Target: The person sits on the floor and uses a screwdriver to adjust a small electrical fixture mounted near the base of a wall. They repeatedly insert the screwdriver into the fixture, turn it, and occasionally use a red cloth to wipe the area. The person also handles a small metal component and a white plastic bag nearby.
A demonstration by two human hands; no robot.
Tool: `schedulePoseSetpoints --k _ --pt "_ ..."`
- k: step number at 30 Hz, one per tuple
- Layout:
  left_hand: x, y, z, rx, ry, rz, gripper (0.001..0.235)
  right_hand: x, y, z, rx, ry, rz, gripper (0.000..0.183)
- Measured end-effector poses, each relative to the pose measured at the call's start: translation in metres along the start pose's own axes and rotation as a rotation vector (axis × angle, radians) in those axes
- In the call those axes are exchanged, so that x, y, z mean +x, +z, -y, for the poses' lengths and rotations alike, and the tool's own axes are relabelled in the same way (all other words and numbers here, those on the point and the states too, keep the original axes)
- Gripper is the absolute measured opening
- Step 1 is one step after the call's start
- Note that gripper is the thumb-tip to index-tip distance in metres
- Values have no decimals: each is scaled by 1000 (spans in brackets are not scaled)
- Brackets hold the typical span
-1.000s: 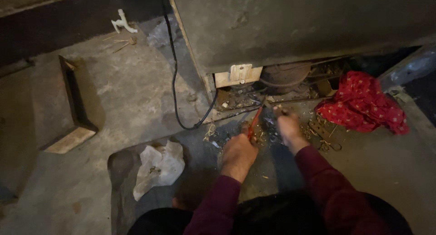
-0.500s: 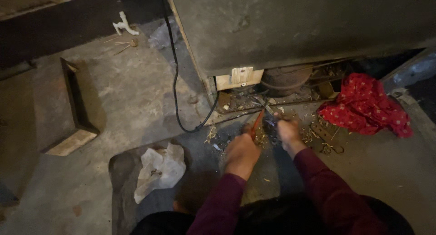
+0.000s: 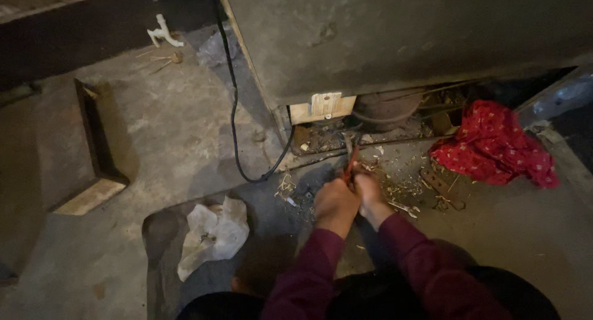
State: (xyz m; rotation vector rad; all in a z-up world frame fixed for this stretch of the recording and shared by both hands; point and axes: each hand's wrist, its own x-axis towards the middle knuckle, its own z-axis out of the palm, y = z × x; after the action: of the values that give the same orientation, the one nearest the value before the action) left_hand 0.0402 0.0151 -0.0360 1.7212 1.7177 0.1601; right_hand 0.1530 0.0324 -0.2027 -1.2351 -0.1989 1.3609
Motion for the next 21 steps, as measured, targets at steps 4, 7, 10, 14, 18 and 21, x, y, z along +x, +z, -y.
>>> schedulePoseSetpoints --k 4,7,10,14,18,21 --pt "-9 -9 0 -34 -22 51 35 5 -13 21 -164 112 -24 31" --pt "-23 -29 2 3 -44 108 37 3 -23 38 -262 75 -106 28" --pt "-42 -53 16 52 -15 118 35 5 -30 50 -316 20 -144 24" --pt "-67 -67 43 78 5 46 33 10 -32 51 -357 -13 -170 19" --pt "-76 -62 76 130 68 5 31 18 -37 58 -409 -51 -214 15" --pt "-75 -49 86 137 56 -40 27 29 -46 81 -457 -90 -258 11"
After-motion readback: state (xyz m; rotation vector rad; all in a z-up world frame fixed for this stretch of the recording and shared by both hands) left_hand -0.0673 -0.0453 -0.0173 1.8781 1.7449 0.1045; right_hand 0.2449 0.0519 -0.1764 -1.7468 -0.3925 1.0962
